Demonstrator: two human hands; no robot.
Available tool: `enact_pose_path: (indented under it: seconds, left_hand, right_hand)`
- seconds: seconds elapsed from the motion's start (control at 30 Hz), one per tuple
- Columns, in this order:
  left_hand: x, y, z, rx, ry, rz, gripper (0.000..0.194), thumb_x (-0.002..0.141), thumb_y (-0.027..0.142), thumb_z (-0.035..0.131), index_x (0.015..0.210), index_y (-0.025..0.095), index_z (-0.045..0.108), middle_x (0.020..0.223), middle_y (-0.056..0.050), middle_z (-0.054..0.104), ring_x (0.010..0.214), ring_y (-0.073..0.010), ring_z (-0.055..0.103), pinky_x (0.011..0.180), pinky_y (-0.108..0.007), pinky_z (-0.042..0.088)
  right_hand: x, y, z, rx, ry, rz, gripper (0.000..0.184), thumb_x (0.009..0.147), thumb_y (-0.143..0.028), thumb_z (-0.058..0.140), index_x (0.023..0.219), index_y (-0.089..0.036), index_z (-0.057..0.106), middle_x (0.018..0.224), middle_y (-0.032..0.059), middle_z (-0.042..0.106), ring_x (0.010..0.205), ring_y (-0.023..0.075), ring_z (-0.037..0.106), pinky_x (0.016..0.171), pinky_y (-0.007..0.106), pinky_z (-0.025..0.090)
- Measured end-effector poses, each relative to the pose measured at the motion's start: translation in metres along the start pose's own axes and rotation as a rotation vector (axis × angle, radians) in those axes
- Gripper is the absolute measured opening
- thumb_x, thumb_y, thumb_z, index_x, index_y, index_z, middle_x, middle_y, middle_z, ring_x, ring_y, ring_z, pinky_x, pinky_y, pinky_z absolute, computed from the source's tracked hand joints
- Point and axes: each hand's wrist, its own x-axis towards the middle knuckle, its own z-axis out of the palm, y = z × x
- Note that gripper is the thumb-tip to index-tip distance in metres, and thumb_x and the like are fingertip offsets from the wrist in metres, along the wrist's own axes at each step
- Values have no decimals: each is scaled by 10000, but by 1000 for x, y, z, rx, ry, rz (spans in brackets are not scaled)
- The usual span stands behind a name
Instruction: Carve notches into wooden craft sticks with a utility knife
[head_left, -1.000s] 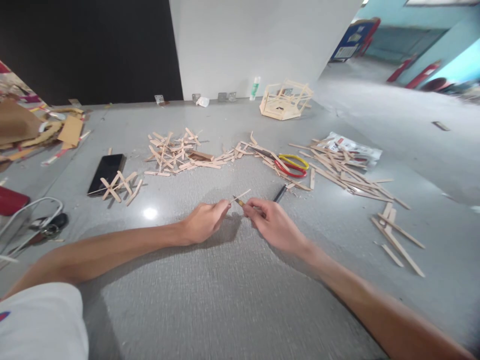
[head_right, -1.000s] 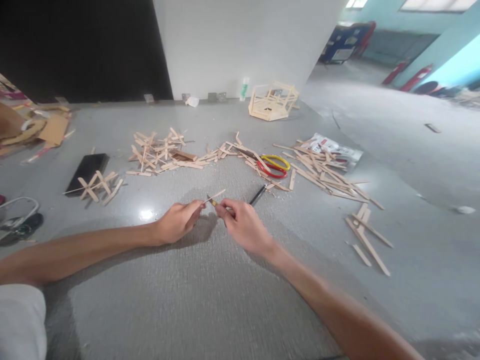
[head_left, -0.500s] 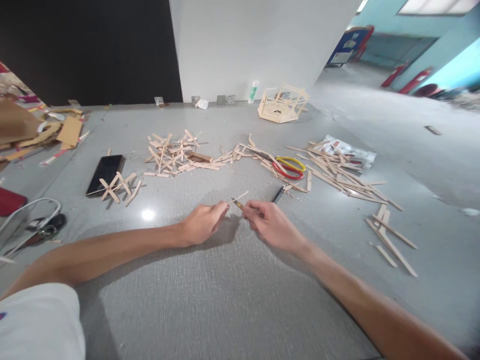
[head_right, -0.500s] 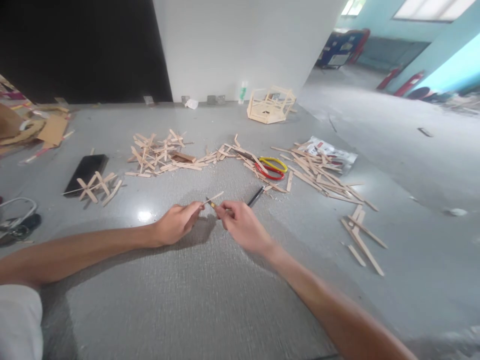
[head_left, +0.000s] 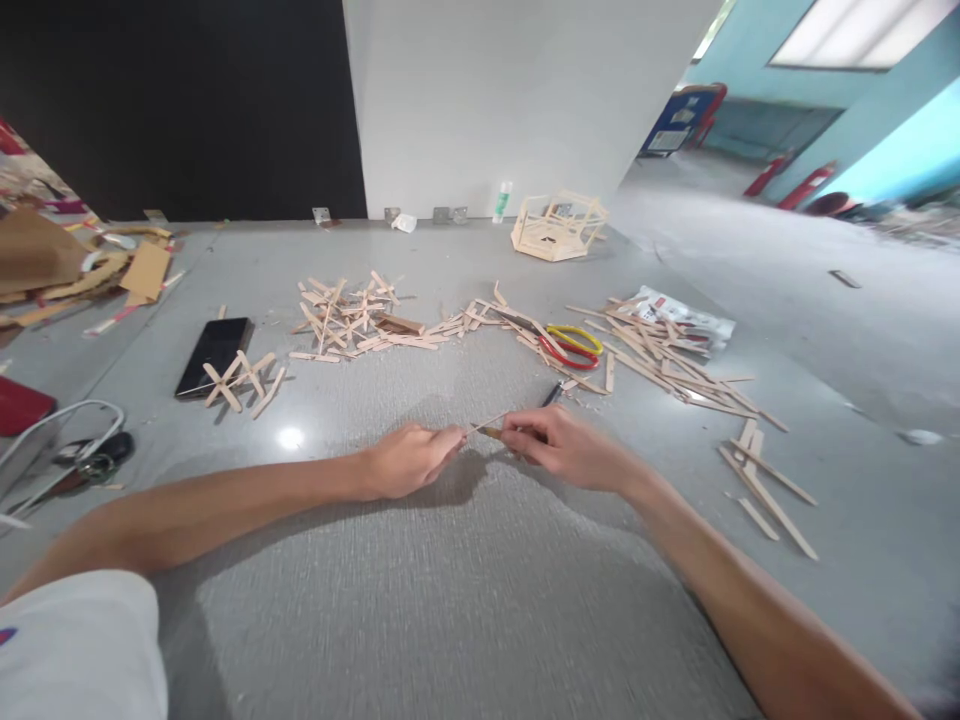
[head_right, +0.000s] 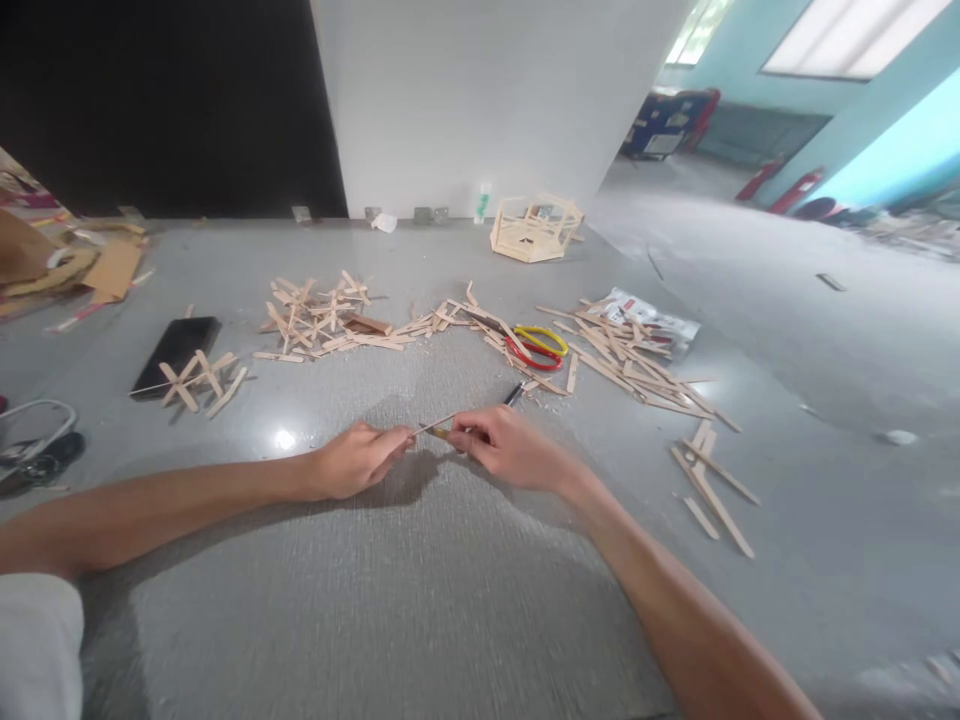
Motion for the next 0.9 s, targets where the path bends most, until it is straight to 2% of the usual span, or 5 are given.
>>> enact_pose_path:
  seconds: [0.27, 0.4, 0.53, 0.67, 0.9]
  left_hand:
    - [5, 1, -6, -97, 54, -221, 379, 1027, 319, 179, 962, 148, 511, 562, 38, 487, 432, -103, 426, 476, -216, 327]
    - [6, 5, -12, -192, 47, -292, 434, 1029, 392, 157, 986, 165, 525, 592, 34, 509, 479, -120, 485, 527, -229, 372]
    - [5, 7, -11, -267, 98, -380, 461, 1027, 426, 173, 1014, 158, 547, 547, 55, 469, 463, -122, 477, 527, -231, 375]
    - [3, 8, -10, -386, 268, -420, 425, 1029, 415, 224, 996, 153, 557, 543, 64, 466, 473, -99, 480, 540, -208, 386]
    - [8, 7, -18, -500, 438, -445, 378, 1032, 344, 273, 872, 149, 555, 493, 65, 474, 455, -77, 462, 580, -205, 411]
  right_hand:
    - [8, -21, 54, 272, 362, 236, 421, 935, -525, 411, 665, -204, 445, 517, -54, 421, 447, 72, 359, 448, 228, 263]
    - [7, -30, 53, 573, 234, 306, 406, 910, -574, 438, 742, -207, 476, 500, -75, 437, 349, 57, 341, 372, 213, 269]
    - [-3, -35, 41, 734, 133, 246, 401, 922, -570, 438, 896, -185, 547, 675, -2, 626, 434, 76, 511, 471, 226, 426]
    - [-10, -34, 41, 781, 149, 225, 484, 934, -603, 376, 995, -165, 573, 808, 64, 682, 567, 121, 609, 568, 265, 489]
    - [-5, -16, 59, 744, 299, 319, 532, 879, -676, 409, 891, -169, 568, 611, 8, 595, 410, 103, 481, 377, 240, 388]
